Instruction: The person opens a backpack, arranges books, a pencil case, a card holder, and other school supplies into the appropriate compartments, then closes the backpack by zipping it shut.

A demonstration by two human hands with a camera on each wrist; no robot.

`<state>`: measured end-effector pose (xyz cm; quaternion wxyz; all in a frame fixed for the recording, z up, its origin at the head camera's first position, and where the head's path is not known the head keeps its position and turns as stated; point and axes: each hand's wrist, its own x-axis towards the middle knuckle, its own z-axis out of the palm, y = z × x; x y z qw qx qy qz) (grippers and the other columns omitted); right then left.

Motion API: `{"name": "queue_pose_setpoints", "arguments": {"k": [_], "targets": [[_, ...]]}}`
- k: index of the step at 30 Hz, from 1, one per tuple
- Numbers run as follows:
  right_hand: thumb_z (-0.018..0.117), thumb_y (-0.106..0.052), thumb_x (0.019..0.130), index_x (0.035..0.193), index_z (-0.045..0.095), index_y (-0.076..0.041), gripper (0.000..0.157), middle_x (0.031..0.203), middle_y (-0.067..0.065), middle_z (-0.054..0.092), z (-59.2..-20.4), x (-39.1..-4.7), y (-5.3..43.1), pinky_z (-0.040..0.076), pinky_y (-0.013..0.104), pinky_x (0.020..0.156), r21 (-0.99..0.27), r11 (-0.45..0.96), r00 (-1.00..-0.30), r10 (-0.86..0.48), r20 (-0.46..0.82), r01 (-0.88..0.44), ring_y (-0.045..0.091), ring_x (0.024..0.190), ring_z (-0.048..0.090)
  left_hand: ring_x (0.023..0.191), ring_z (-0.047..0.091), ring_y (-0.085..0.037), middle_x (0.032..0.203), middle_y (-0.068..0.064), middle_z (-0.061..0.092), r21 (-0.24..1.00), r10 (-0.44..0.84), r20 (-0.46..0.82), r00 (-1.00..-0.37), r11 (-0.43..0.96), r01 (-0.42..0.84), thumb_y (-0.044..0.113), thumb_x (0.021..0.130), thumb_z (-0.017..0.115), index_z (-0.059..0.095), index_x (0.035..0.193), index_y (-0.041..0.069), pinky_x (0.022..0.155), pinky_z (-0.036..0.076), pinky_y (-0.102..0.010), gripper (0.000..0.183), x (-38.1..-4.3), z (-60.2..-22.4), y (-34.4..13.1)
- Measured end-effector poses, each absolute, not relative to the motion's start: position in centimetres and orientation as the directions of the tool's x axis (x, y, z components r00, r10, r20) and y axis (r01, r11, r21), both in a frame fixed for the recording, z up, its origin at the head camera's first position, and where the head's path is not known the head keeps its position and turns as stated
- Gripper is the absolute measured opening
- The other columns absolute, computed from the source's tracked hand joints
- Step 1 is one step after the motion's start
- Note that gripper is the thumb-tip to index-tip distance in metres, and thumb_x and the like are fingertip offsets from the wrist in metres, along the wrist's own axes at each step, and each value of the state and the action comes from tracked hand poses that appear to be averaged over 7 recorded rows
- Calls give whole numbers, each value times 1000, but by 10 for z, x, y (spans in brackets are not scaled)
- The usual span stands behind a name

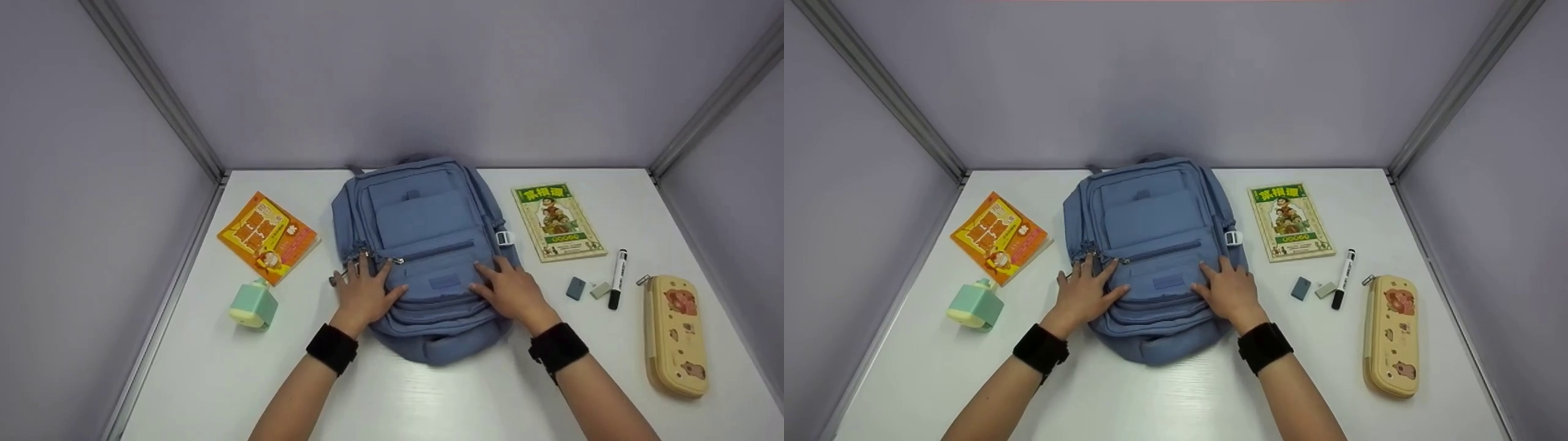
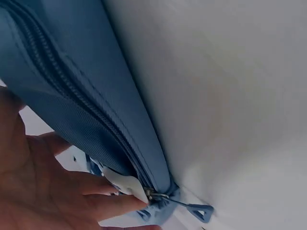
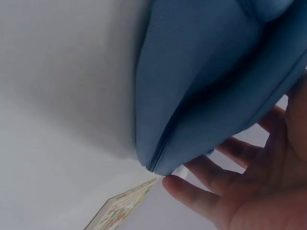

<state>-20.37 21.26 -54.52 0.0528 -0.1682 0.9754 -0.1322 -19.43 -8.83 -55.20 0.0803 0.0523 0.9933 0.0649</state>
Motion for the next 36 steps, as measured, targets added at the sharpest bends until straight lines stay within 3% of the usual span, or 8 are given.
{"name": "queue_pose_setpoints", "arguments": {"k": [11, 16, 27, 32, 36], "targets": [[57, -47, 97, 143, 52, -8, 61, 141, 35, 39, -547, -184, 204, 41, 61, 93, -233, 896, -920, -392, -17, -378, 54, 116, 50, 142, 18, -49, 158, -22, 21, 163, 155, -193, -969, 979, 124, 65, 93, 49, 36, 152, 36, 104, 16, -72, 67, -218, -548, -104], [58, -47, 97, 142, 53, -8, 60, 140, 36, 41, -549, -184, 201, 42, 61, 92, -207, 900, -921, -390, 13, -385, 54, 117, 49, 142, 16, -50, 159, -22, 19, 164, 170, -220, -961, 977, 135, 63, 94, 50, 33, 153, 36, 104, 16, -72, 67, -226, -546, -106], [51, -52, 99, 147, 46, -12, 63, 145, 34, 35, -552, -194, 196, 39, 64, 93, -211, 924, -940, -336, -52, -319, 57, 119, 45, 144, 10, -48, 161, -19, 14, 166, 172, -248, -953, 977, 133, 65, 94, 47, 27, 154, 40, 106, 12, -71, 69, -242, -545, -108], [51, -53, 98, 147, 47, -13, 63, 146, 33, 36, -553, -198, 197, 39, 64, 93, -210, 932, -948, -313, -49, -297, 57, 122, 43, 144, 11, -49, 160, -20, 16, 215, 200, -192, -961, 964, 158, 63, 95, 48, 31, 154, 37, 106, 14, -72, 67, -246, -550, -110], [51, -54, 98, 146, 48, -14, 63, 145, 32, 37, -555, -201, 198, 39, 64, 93, -206, 935, -952, -303, -46, -288, 57, 121, 44, 142, 21, -46, 157, -21, 24, 291, 214, -74, -974, 939, 185, 54, 99, 49, 39, 152, 27, 105, 22, -68, 61, -245, -556, -117]]}}
